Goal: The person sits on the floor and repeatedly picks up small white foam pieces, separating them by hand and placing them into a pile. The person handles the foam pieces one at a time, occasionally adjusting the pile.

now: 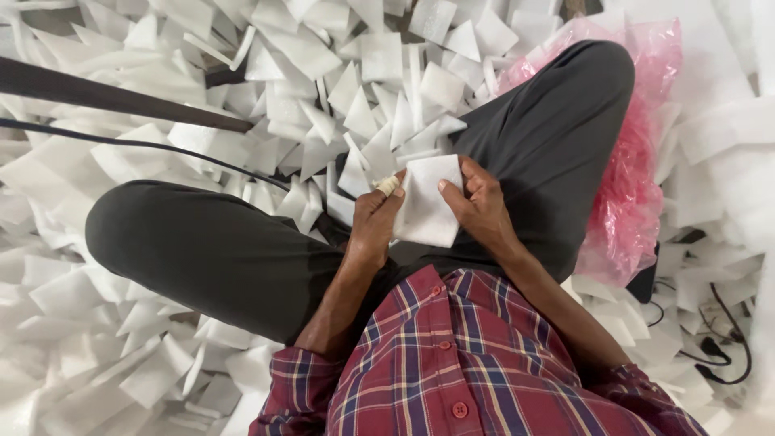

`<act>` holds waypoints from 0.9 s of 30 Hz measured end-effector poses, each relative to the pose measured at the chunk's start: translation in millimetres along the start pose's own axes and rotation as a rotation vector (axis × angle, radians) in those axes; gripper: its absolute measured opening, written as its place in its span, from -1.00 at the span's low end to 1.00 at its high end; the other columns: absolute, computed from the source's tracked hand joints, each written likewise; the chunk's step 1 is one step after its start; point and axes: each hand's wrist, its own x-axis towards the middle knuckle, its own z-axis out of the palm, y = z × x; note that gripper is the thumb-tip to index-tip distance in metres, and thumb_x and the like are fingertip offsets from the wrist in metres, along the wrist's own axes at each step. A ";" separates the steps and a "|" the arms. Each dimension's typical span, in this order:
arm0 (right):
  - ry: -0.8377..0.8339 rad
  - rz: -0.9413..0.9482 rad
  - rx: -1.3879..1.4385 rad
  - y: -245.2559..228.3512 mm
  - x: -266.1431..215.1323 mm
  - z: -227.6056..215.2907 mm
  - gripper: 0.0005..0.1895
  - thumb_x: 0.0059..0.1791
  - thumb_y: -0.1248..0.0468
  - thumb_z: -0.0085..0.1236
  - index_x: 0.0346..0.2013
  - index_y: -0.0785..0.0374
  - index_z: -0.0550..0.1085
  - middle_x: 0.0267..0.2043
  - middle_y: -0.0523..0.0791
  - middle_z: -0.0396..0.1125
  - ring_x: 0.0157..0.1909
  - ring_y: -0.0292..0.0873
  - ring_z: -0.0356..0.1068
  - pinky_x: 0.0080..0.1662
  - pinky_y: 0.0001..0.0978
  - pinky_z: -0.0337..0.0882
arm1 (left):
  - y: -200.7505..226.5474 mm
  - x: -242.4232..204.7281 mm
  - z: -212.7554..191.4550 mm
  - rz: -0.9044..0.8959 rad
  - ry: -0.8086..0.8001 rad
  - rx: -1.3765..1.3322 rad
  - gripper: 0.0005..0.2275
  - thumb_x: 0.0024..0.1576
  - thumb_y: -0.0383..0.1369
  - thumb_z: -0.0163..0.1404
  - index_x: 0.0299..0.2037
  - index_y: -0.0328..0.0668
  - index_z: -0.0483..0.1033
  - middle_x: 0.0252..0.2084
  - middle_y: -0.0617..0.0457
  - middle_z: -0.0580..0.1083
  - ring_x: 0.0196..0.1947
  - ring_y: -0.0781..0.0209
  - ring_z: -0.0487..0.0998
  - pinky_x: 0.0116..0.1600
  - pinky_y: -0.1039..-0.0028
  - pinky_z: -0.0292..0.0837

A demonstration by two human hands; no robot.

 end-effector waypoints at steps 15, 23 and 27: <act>0.131 -0.252 -0.135 21.8 3.3 -13.8 -0.80 0.09 0.35 0.04 -0.02 0.38 0.45 -0.31 -0.10 0.46 -0.31 -0.36 0.40 -0.27 -0.47 0.41 | -14.2 8.0 4.3 -0.161 -0.075 -0.252 -0.50 0.27 -0.41 -0.16 0.46 -0.36 0.19 0.10 -0.05 0.49 0.01 0.22 0.54 0.14 0.46 0.45; 0.230 -0.280 -0.167 20.7 -3.5 -23.9 -0.81 0.07 0.36 0.05 -0.05 0.42 0.43 -0.42 -0.04 0.46 -0.44 -0.27 0.48 -0.41 -0.42 0.42 | -14.0 9.4 12.5 -0.148 -0.218 -0.340 -0.55 0.36 -0.39 -0.23 0.44 -0.45 0.19 0.14 -0.16 0.46 0.06 0.11 0.53 0.20 0.33 0.44; 0.299 -0.285 -0.191 12.9 -19.1 -26.8 -0.76 0.07 0.38 0.05 0.01 0.43 0.44 -0.40 0.02 0.47 -0.44 -0.19 0.53 -0.39 -0.36 0.46 | -0.5 6.9 25.6 -0.158 -0.231 -0.241 -0.47 0.29 -0.36 -0.20 0.48 -0.36 0.13 0.30 -0.14 0.37 0.23 0.09 0.43 0.38 0.34 0.31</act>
